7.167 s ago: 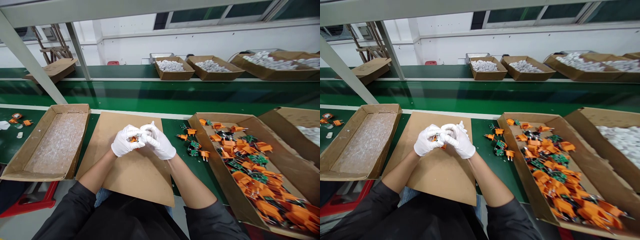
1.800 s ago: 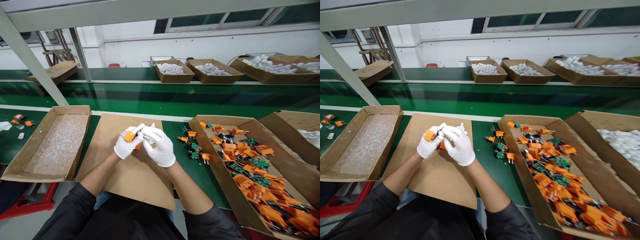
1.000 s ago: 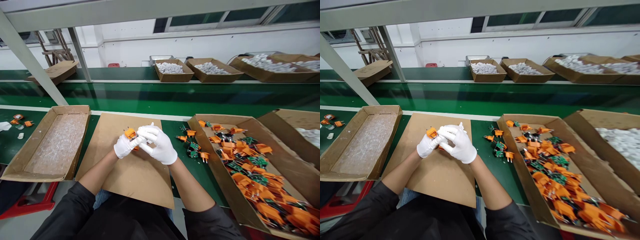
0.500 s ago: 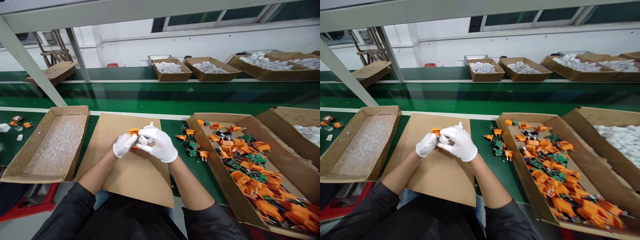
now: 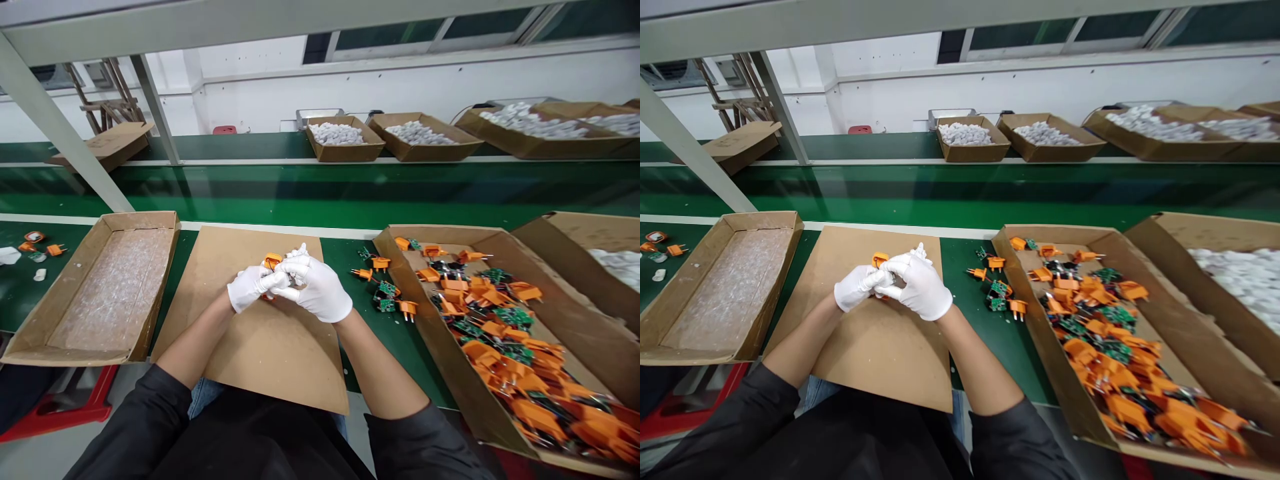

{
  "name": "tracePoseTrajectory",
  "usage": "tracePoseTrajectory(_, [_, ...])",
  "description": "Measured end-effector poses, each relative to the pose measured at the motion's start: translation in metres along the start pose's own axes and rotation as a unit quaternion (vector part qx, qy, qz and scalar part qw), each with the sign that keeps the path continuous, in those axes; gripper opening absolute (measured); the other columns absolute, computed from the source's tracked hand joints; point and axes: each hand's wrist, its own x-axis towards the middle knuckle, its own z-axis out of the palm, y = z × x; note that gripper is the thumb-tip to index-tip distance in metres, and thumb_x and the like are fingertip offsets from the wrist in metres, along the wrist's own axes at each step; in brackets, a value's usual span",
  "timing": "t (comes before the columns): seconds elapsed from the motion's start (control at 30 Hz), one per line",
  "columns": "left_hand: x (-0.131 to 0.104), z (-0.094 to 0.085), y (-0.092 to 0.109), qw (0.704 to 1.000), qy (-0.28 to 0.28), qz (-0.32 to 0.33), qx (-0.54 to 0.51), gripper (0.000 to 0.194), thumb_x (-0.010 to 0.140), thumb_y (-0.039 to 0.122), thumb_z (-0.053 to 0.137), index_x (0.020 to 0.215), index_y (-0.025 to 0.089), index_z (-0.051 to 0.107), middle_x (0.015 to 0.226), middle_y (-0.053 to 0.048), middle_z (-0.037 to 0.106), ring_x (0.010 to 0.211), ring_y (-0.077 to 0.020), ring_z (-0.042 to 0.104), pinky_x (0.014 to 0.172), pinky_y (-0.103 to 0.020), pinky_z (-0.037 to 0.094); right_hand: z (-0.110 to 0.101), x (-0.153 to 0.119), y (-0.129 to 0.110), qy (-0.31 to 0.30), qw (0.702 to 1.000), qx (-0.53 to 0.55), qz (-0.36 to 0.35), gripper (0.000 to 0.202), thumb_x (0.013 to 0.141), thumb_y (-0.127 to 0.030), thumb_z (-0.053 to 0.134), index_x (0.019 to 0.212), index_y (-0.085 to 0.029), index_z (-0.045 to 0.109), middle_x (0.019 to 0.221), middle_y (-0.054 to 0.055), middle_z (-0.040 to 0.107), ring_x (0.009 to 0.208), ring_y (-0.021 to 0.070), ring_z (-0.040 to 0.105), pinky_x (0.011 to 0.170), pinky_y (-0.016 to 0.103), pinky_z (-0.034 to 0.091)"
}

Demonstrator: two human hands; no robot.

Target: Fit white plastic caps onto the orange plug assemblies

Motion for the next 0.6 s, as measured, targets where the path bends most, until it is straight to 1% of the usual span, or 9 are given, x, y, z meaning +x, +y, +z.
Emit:
tracePoseTrajectory(0.1, [0.0, 0.003, 0.003, 0.997, -0.016, -0.002, -0.074, 0.054, 0.073, 0.065, 0.06, 0.054, 0.017, 0.044, 0.055, 0.003, 0.04, 0.054, -0.009, 0.035, 0.054, -0.026, 0.032, -0.001, 0.001, -0.001, 0.007, 1.0, 0.003, 0.0, 0.019, 0.08, -0.041, 0.07, 0.085, -0.023, 0.067, 0.081, 0.005, 0.07, 0.077, 0.0215, 0.064, 0.077, 0.04, 0.052])
tracePoseTrajectory(0.2, [-0.001, 0.005, 0.005, 0.99, -0.009, -0.001, -0.143, 0.059, 0.07, 0.072, 0.059, 0.057, 0.017, 0.042, 0.059, 0.003, 0.039, 0.055, -0.0081, 0.033, 0.054, -0.026, 0.03, -0.002, 0.001, -0.003, -0.013, 1.0, 0.012, 0.012, 0.022, 0.079, -0.04, 0.071, 0.094, -0.023, 0.068, 0.087, 0.006, 0.071, 0.084, 0.0229, 0.065, 0.08, 0.042, 0.053])
tracePoseTrajectory(0.27, [-0.001, 0.006, 0.007, 0.988, -0.017, -0.002, -0.154, 0.061, 0.068, 0.074, 0.059, 0.057, 0.017, 0.041, 0.06, 0.003, 0.039, 0.055, -0.0076, 0.033, 0.053, -0.025, 0.027, -0.002, 0.0, -0.004, -0.008, 1.0, 0.014, 0.02, 0.022, 0.08, -0.039, 0.07, 0.093, -0.022, 0.069, 0.087, 0.007, 0.071, 0.085, 0.0228, 0.065, 0.08, 0.041, 0.053])
tracePoseTrajectory(0.33, [-0.001, 0.005, 0.009, 0.989, -0.026, -0.004, -0.142, 0.061, 0.067, 0.071, 0.062, 0.054, 0.017, 0.038, 0.058, 0.003, 0.036, 0.054, -0.0067, 0.03, 0.053, -0.025, 0.024, 0.001, -0.001, -0.005, 0.014, 0.999, 0.014, 0.031, 0.021, 0.08, -0.04, 0.07, 0.091, -0.022, 0.07, 0.086, 0.006, 0.072, 0.083, 0.0224, 0.066, 0.081, 0.042, 0.053])
tracePoseTrajectory(0.37, [-0.002, 0.005, 0.011, 0.991, -0.019, -0.008, -0.134, 0.06, 0.067, 0.069, 0.064, 0.052, 0.017, 0.037, 0.056, 0.004, 0.035, 0.054, -0.0064, 0.029, 0.052, -0.025, 0.023, 0.002, -0.001, -0.005, 0.024, 0.999, 0.014, 0.038, 0.022, 0.08, -0.041, 0.07, 0.091, -0.022, 0.071, 0.086, 0.006, 0.072, 0.081, 0.0224, 0.066, 0.081, 0.042, 0.053])
tracePoseTrajectory(0.47, [-0.002, 0.005, 0.013, 0.993, 0.032, -0.027, -0.109, 0.055, 0.067, 0.061, 0.067, 0.051, 0.017, 0.039, 0.055, 0.003, 0.036, 0.053, -0.0064, 0.03, 0.052, -0.025, 0.023, 0.004, -0.001, -0.005, 0.035, 0.997, 0.022, 0.063, 0.021, 0.079, -0.041, 0.07, 0.091, -0.023, 0.071, 0.087, 0.006, 0.073, 0.081, 0.0235, 0.067, 0.079, 0.043, 0.054])
tracePoseTrajectory(0.53, [-0.002, 0.006, 0.014, 0.993, 0.055, -0.033, -0.102, 0.053, 0.068, 0.06, 0.066, 0.051, 0.017, 0.041, 0.054, 0.003, 0.037, 0.052, -0.0067, 0.031, 0.051, -0.025, 0.023, 0.002, 0.0, -0.006, 0.013, 0.996, 0.038, 0.078, 0.022, 0.079, -0.04, 0.07, 0.094, -0.024, 0.07, 0.089, 0.006, 0.073, 0.084, 0.0242, 0.067, 0.079, 0.044, 0.054])
tracePoseTrajectory(0.6, [-0.001, 0.007, 0.013, 0.992, 0.07, -0.038, -0.1, 0.052, 0.069, 0.061, 0.065, 0.052, 0.017, 0.044, 0.052, 0.003, 0.038, 0.051, -0.0072, 0.032, 0.049, -0.025, 0.025, -0.001, 0.001, -0.006, -0.025, 0.994, 0.061, 0.084, 0.03, 0.076, -0.04, 0.072, 0.101, -0.024, 0.068, 0.094, 0.006, 0.072, 0.088, 0.0252, 0.067, 0.083, 0.047, 0.053])
